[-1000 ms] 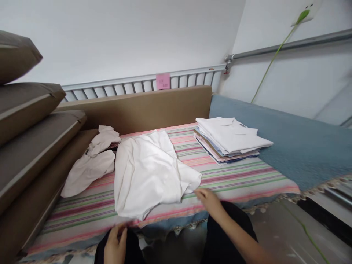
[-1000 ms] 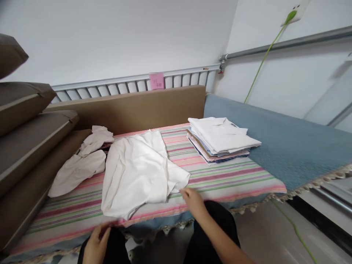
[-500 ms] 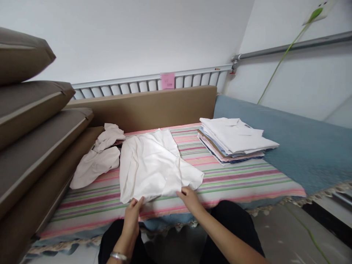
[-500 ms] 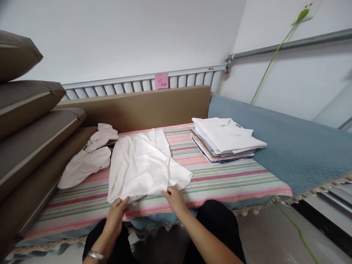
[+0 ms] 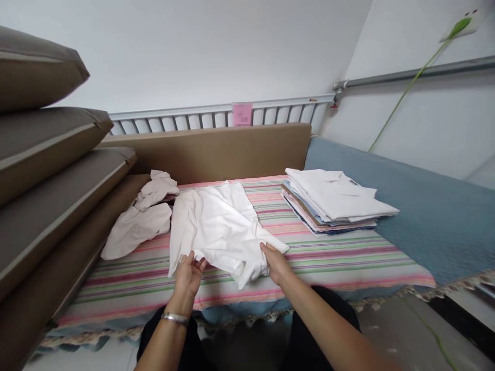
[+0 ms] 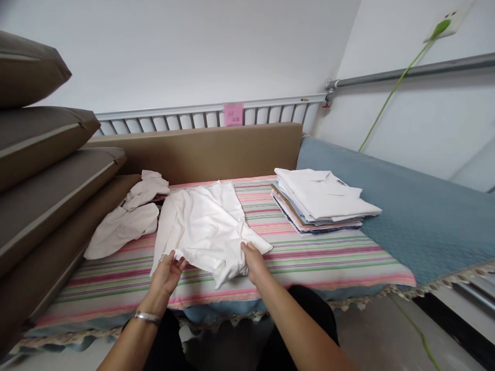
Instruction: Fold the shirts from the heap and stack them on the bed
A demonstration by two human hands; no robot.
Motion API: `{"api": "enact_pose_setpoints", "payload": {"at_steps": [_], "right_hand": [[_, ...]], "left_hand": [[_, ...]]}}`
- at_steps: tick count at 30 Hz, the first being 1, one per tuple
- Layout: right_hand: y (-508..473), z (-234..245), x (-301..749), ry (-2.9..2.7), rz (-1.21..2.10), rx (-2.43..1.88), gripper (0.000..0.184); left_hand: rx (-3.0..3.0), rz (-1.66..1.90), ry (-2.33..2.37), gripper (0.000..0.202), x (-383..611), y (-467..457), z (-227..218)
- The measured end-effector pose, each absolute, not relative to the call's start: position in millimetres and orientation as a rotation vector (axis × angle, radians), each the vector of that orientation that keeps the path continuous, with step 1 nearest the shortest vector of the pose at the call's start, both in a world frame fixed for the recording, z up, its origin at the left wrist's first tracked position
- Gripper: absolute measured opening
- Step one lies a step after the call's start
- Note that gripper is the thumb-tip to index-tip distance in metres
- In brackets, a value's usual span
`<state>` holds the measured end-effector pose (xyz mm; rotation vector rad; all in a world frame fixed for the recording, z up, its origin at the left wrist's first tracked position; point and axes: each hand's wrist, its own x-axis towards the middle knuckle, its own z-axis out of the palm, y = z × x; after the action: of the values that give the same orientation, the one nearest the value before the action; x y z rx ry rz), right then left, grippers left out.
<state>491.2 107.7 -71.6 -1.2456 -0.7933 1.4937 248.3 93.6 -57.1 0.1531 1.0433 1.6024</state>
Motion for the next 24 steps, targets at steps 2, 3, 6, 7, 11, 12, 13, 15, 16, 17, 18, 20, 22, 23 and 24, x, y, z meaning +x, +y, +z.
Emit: {"api": "enact_pose_setpoints", "payload": {"at_steps": [2, 3, 6, 7, 11, 12, 13, 15, 16, 17, 18, 20, 22, 23, 24], "right_hand": [[104, -61, 505, -0.684, 1.731, -1.221, 0.030], [102, -57, 514, -0.665, 1.818, -1.235, 0.030], [93, -46, 552, -0.748, 1.910, -1.390, 0.031], [90, -43, 565, -0.794, 1.915, -1.434, 0.031], [91, -30, 615, -0.997, 1.906, -1.470, 0.041], [96, -25, 624, -1.034, 1.863, -1.491, 0.044], [103, -19, 633, -1.056, 1.781, -1.526, 0.047], [120, -7, 646, -1.065, 1.456, -1.640, 0.051], [129, -1, 650, -1.076, 1.213, -1.709, 0.051], [137, 3, 652, -1.108, 0.930, -1.768, 0.052], [141, 4, 651, -1.162, 0.630, -1.803, 0.052], [139, -2, 636, -1.321, 0.212, -1.780, 0.051], [120, -21, 604, -1.563, 0.166, -1.680, 0.049], [107, -35, 583, -1.701, 0.248, -1.620, 0.048], [92, -50, 560, -1.863, 0.336, -1.559, 0.049]], "left_hand": [[0.138, 1.604, 1.038, 0.020, 250, 92, -59], [0.137, 1.598, 1.039, 0.021, 250, 90, -61], [0.154, 1.546, 1.060, 0.020, 251, 79, -71], [0.160, 1.518, 1.077, 0.019, 251, 73, -75], [0.146, 1.379, 1.177, 0.020, 249, 48, -97], [0.136, 1.351, 1.200, 0.021, 249, 43, -102], [0.128, 1.331, 1.218, 0.022, 248, 39, -105], [0.127, 1.313, 1.232, 0.023, 248, 35, -108], [0.132, 1.312, 1.229, 0.024, 249, 34, -107], [0.141, 1.312, 1.218, 0.024, 250, 34, -105], [0.148, 1.313, 1.203, 0.024, 251, 35, -102], [0.151, 1.315, 1.170, 0.023, 252, 38, -93], [0.143, 1.318, 1.141, 0.019, 252, 43, -83], [0.140, 1.322, 1.127, 0.017, 251, 47, -78], [0.139, 1.330, 1.112, 0.015, 251, 52, -72]]}}
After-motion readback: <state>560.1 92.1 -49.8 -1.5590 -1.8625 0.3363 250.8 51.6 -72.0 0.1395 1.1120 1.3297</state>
